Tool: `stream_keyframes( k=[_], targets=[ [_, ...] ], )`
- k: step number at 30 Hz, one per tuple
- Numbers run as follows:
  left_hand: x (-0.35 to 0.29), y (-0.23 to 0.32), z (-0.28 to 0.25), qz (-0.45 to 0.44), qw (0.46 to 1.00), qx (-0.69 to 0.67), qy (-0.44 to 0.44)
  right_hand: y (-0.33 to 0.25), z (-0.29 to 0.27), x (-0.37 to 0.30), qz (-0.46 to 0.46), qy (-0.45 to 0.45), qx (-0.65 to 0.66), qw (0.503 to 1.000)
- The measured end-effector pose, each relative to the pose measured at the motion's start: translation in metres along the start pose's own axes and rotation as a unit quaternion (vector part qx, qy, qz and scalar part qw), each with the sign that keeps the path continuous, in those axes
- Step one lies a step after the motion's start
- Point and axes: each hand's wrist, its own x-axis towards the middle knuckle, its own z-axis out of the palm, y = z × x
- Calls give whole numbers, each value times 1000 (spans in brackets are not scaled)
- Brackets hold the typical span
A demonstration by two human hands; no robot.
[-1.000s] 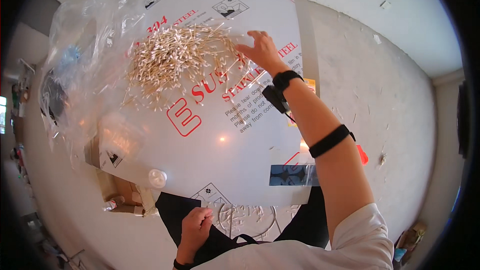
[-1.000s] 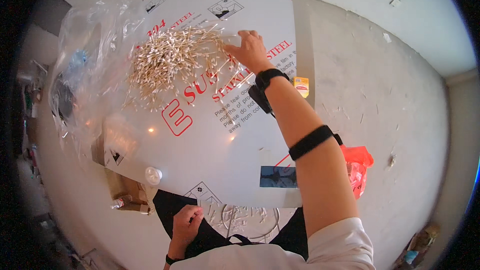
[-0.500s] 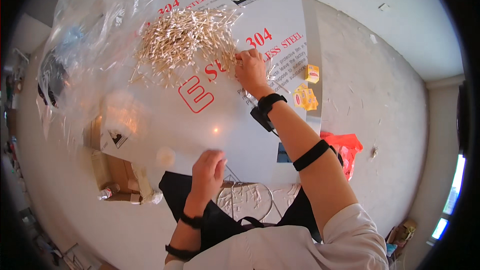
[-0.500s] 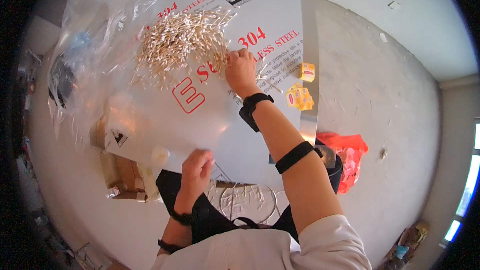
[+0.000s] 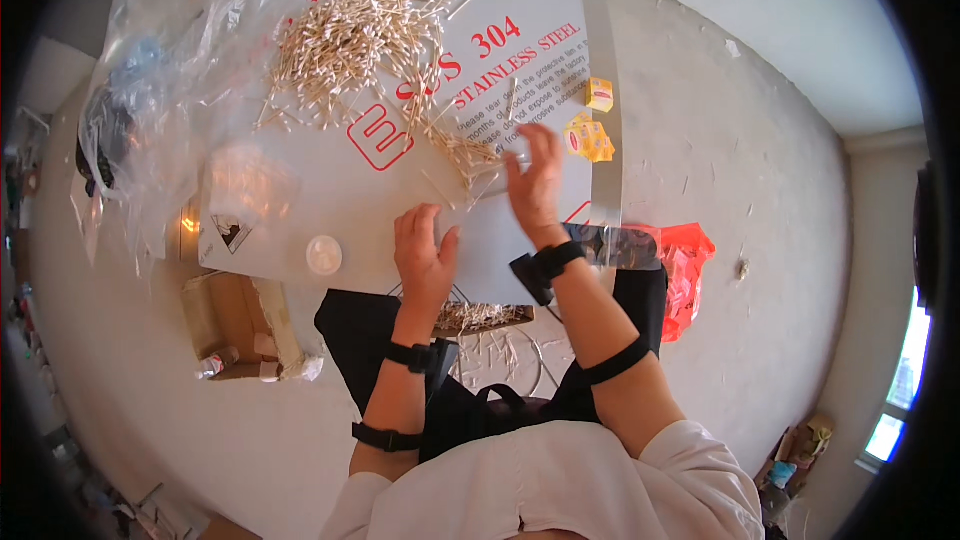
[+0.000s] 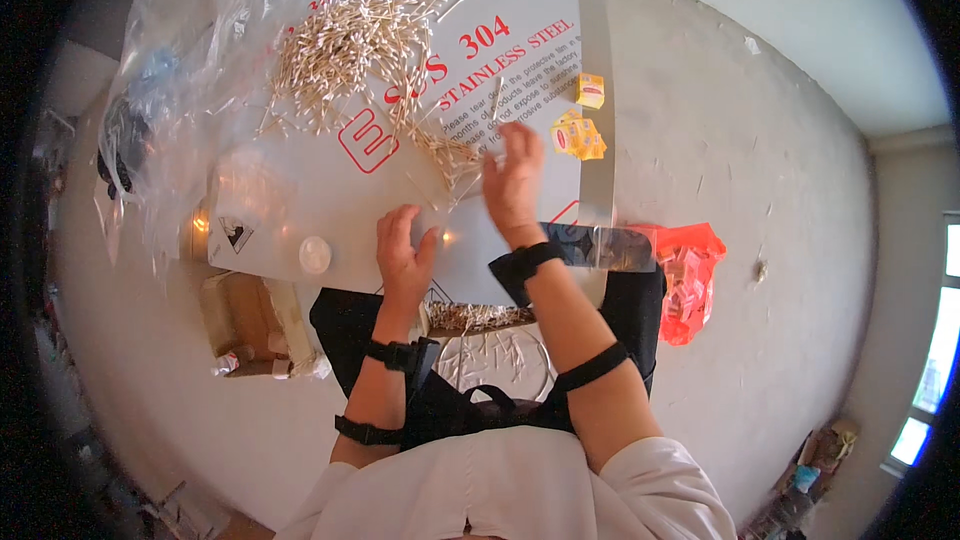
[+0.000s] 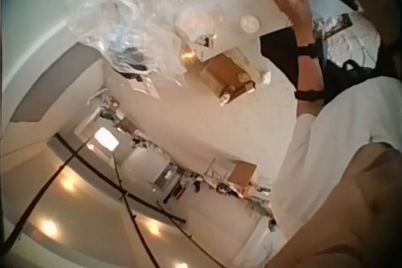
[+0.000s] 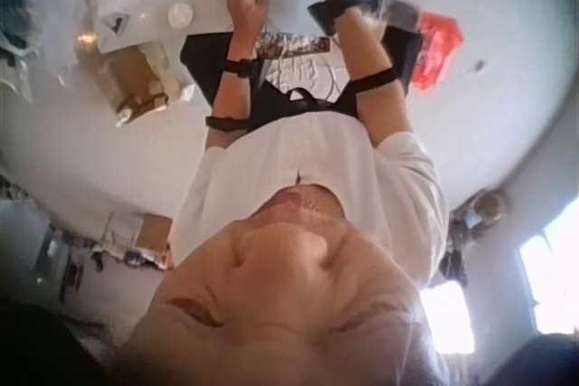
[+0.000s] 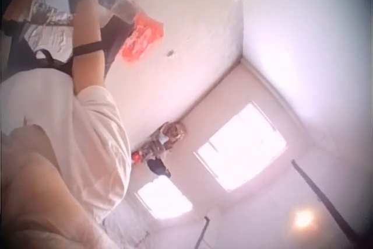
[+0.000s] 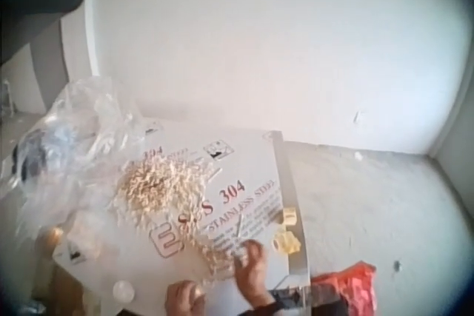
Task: The recorder is organizing and packing cotton swabs into small plastic boxes and applying product labels.
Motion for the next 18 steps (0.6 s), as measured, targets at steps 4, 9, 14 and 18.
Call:
stream_keyframes(
  k=[4, 9, 14, 18],
  targets=[
    [11, 19, 20, -4, 997, 83, -7, 29, -18, 15, 9, 6, -75, 997],
    [14, 20, 35, -14, 990, 140, -6, 26, -17, 5, -9, -123, -75, 990],
    [7, 10, 31, -9, 992, 123, -3, 8, -24, -34, -13, -106, -54, 993],
    [3, 10, 27, 9, 994, 107, -9, 1, -31, -52, -50, -107, -42, 992]
  ],
)
